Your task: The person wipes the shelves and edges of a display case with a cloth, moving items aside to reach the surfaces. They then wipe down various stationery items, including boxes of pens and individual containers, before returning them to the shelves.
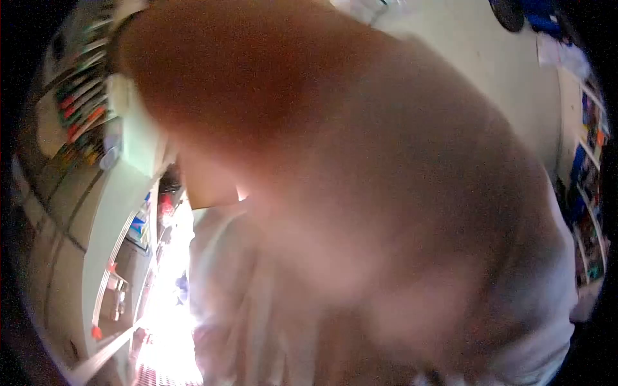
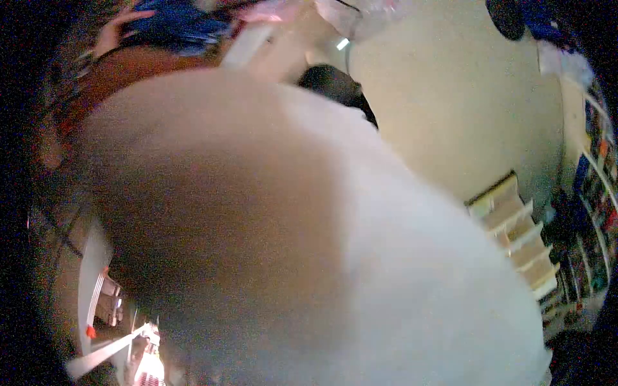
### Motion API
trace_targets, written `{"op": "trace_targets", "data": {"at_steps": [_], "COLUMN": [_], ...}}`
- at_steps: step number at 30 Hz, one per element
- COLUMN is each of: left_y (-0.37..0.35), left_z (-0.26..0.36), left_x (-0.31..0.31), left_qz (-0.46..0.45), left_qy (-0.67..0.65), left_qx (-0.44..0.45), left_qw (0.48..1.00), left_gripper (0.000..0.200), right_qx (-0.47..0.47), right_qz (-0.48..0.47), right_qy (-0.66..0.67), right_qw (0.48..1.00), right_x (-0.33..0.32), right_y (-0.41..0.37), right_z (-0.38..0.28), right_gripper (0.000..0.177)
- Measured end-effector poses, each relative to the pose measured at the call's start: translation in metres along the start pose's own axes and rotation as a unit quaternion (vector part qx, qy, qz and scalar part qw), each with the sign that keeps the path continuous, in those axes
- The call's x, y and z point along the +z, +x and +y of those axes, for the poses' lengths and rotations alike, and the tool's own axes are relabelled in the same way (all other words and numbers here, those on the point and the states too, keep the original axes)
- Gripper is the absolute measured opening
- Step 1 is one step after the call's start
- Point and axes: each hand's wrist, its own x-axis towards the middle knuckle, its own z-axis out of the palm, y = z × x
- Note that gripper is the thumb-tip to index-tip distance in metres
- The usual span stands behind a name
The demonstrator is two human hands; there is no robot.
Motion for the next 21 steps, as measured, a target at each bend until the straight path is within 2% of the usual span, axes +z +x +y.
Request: {"op": "trace_targets", "data": {"at_steps": [5, 6, 7, 8, 9, 10, 11, 12, 13, 14, 16, 21], "left_y": [0.004, 0.000, 0.006, -0.002, -0.003, -0.003, -0.005, -0.010, -0.015, -0.017, -0.027, -0.071], "left_z": [0.017, 0.022, 0.023, 0.017, 0.022, 0.029, 0.027, 0.026, 0.027, 0.024, 0.011, -0.058], "left_x": [-0.002, -0.005, -0.006, -0.013, -0.023, -0.035, -0.038, -0.043, -0.052, -0.064, -0.081, -0.129], "left_qz": [-0.007, -0.013, -0.081, -0.058, -0.072, -0.084, -0.074, -0.067, -0.073, -0.095, -0.105, -0.063], "left_qy": [-0.006, -0.014, 0.025, 0.013, -0.015, -0.043, -0.054, -0.064, -0.071, -0.073, -0.089, -0.055], "left_qx": [0.018, 0.023, -0.004, 0.042, 0.016, -0.012, -0.004, 0.003, -0.018, -0.025, -0.060, -0.118], "left_qw": [1.000, 1.000, 0.996, 0.997, 0.997, 0.995, 0.996, 0.996, 0.995, 0.992, 0.989, 0.989], "left_gripper": [0.058, 0.059, 0.050, 0.047, 0.047, 0.047, 0.051, 0.055, 0.061, 0.063, 0.055, 0.055], "right_qx": [0.016, -0.005, -0.043, -0.118, -0.122, -0.173, -0.193, -0.248, -0.249, -0.250, -0.258, -0.312], "right_qz": [-0.006, -0.006, -0.010, -0.018, 0.070, 0.152, 0.149, 0.189, 0.198, 0.206, 0.224, 0.243], "right_qy": [-0.079, -0.091, -0.103, -0.096, -0.076, -0.046, -0.031, -0.021, -0.023, -0.025, 0.008, 0.150], "right_qw": [0.997, 0.996, 0.994, 0.988, 0.987, 0.972, 0.969, 0.950, 0.948, 0.946, 0.940, 0.906], "right_x": [0.011, 0.011, 0.005, -0.015, -0.007, 0.034, 0.037, 0.029, 0.029, 0.034, 0.037, 0.048], "right_y": [-0.004, -0.009, -0.023, -0.047, -0.058, -0.039, -0.043, -0.052, -0.057, -0.060, -0.062, -0.061], "right_z": [0.009, 0.016, 0.027, 0.040, 0.048, 0.053, 0.057, 0.065, 0.065, 0.060, 0.042, -0.042], "right_gripper": [0.026, 0.026, 0.026, 0.026, 0.006, 0.001, 0.001, 0.003, 0.005, 0.011, 0.015, 0.019]}}
